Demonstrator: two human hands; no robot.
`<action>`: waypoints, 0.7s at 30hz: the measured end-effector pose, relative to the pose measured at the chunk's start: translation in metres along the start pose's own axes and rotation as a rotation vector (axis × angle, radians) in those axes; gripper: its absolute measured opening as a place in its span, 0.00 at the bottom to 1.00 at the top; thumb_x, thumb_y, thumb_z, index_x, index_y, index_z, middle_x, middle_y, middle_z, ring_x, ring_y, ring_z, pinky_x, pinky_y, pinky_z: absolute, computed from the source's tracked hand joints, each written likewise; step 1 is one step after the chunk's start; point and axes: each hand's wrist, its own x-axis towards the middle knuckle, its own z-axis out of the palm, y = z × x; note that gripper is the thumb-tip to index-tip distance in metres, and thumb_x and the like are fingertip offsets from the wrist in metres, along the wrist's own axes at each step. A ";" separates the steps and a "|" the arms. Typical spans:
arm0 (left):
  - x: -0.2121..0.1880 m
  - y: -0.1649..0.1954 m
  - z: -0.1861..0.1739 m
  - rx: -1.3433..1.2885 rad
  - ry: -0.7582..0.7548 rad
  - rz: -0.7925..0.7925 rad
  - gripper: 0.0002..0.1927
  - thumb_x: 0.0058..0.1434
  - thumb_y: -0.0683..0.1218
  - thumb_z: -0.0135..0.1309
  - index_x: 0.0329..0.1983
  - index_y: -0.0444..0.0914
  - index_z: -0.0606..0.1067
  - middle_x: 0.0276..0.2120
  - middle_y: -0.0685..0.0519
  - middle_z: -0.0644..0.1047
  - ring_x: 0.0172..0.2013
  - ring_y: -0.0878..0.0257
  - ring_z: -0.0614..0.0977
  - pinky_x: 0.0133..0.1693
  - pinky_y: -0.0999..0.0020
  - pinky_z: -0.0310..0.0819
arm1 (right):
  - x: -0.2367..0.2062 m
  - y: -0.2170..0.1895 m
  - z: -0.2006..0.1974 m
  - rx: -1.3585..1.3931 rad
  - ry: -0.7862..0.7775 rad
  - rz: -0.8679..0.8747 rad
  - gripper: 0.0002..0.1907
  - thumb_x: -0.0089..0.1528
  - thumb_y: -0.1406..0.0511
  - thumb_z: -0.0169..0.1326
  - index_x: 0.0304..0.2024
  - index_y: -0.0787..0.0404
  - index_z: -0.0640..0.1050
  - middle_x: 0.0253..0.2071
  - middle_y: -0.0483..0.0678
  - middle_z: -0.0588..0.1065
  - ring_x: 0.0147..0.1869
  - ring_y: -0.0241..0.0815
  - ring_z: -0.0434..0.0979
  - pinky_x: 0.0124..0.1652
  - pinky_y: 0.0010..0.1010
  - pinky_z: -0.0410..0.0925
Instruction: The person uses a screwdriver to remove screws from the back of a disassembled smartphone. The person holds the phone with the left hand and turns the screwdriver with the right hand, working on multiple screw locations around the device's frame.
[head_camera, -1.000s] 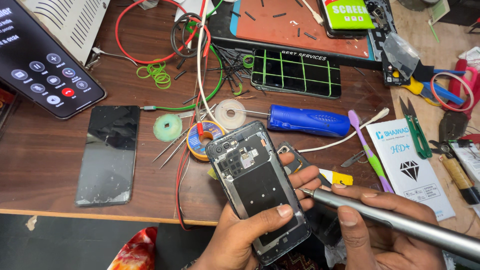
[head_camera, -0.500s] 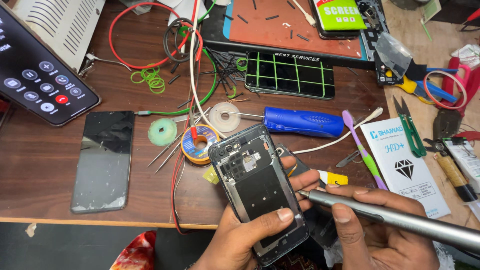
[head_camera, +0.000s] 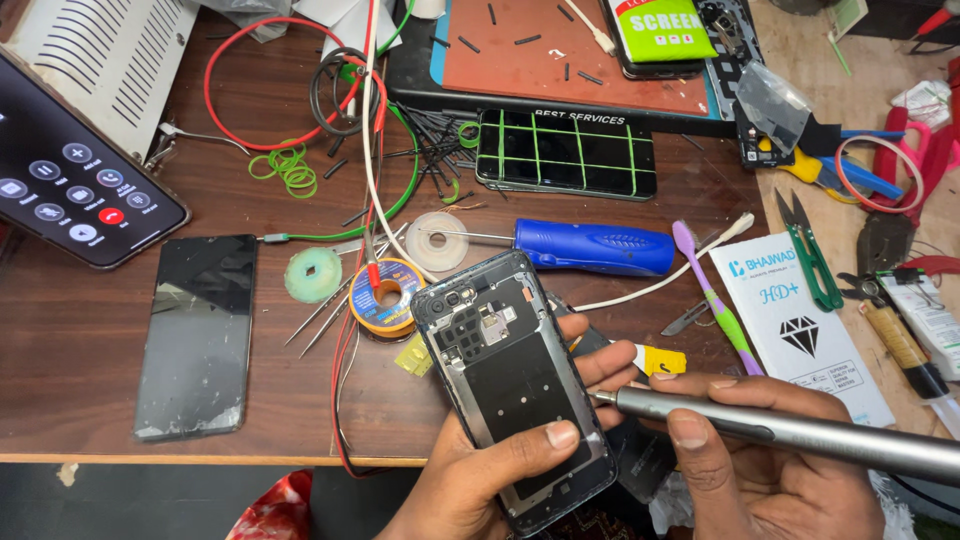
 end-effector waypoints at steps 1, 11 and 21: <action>-0.001 0.000 0.000 0.003 0.000 -0.004 0.44 0.54 0.42 0.58 0.75 0.35 0.56 0.66 0.33 0.72 0.68 0.45 0.72 0.65 0.53 0.67 | 0.000 0.000 -0.001 -0.021 0.016 0.006 0.15 0.62 0.73 0.58 0.48 0.66 0.69 0.42 0.64 0.81 0.51 0.52 0.86 0.52 0.38 0.80; 0.001 -0.004 0.000 -0.042 0.008 0.008 0.44 0.54 0.40 0.56 0.75 0.32 0.55 0.67 0.30 0.69 0.69 0.42 0.70 0.67 0.49 0.64 | 0.001 -0.005 -0.002 -0.058 0.059 0.020 0.15 0.61 0.73 0.58 0.47 0.67 0.68 0.42 0.64 0.81 0.50 0.52 0.87 0.50 0.38 0.81; -0.004 0.010 -0.018 -0.055 0.045 0.259 0.42 0.57 0.41 0.57 0.74 0.24 0.56 0.63 0.22 0.70 0.63 0.33 0.75 0.64 0.41 0.70 | 0.015 -0.007 -0.015 0.051 0.064 -0.088 0.12 0.64 0.75 0.56 0.47 0.68 0.69 0.42 0.63 0.79 0.51 0.49 0.85 0.53 0.37 0.81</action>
